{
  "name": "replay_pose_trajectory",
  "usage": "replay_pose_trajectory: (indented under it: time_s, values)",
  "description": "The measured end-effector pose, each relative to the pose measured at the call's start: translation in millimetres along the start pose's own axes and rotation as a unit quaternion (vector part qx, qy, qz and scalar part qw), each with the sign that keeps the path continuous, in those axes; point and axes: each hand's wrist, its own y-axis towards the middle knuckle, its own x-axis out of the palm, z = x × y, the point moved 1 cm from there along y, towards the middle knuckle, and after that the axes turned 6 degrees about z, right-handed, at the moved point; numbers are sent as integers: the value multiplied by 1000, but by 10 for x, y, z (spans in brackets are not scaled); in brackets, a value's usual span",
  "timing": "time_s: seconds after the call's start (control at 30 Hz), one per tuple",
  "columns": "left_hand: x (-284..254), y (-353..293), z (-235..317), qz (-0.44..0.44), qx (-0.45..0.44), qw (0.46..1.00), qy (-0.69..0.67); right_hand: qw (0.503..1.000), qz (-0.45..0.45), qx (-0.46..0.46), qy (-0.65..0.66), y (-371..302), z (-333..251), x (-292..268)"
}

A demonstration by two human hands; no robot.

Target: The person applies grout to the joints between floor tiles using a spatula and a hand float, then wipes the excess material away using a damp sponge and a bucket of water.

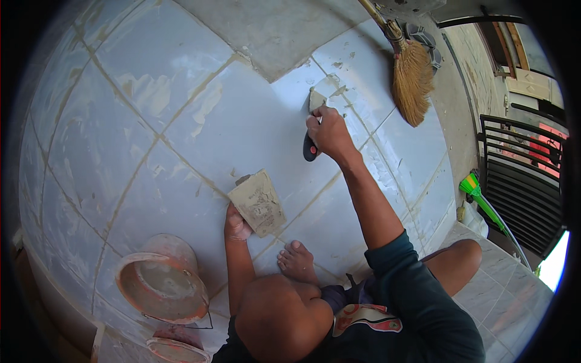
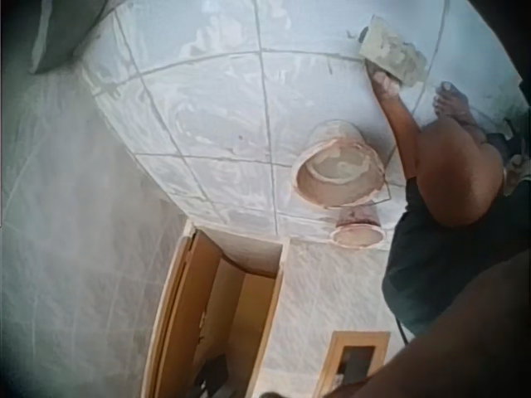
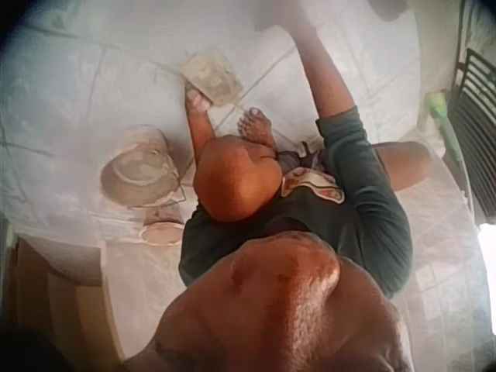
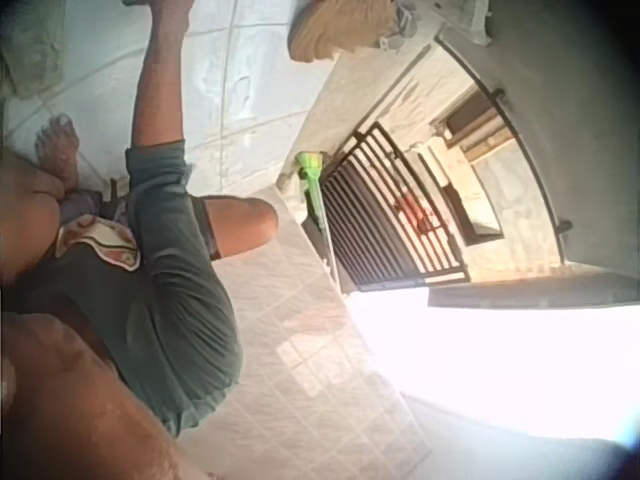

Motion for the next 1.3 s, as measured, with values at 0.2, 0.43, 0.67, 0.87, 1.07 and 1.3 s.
replay_pose_trajectory:
  time_s: [0.2,0.43,0.67,0.87,1.07,1.3]
  values:
    - [32,-2,-92,-1,-28,1000,9,993,-30,71,86,650,383,-698]
    - [68,-9,58,-46,5,998,-52,999,19,-4,46,422,-269,-466]
    - [137,29,63,-34,13,998,-43,998,-40,-42,3,304,-340,-247]
    - [177,48,65,-40,-8,999,9,996,-78,31,41,624,-222,-285]
    - [243,6,18,21,-29,998,47,996,-32,22,86,786,-395,-187]
    - [65,50,-2,-57,5,997,-42,996,-5,-25,89,822,-392,-393]
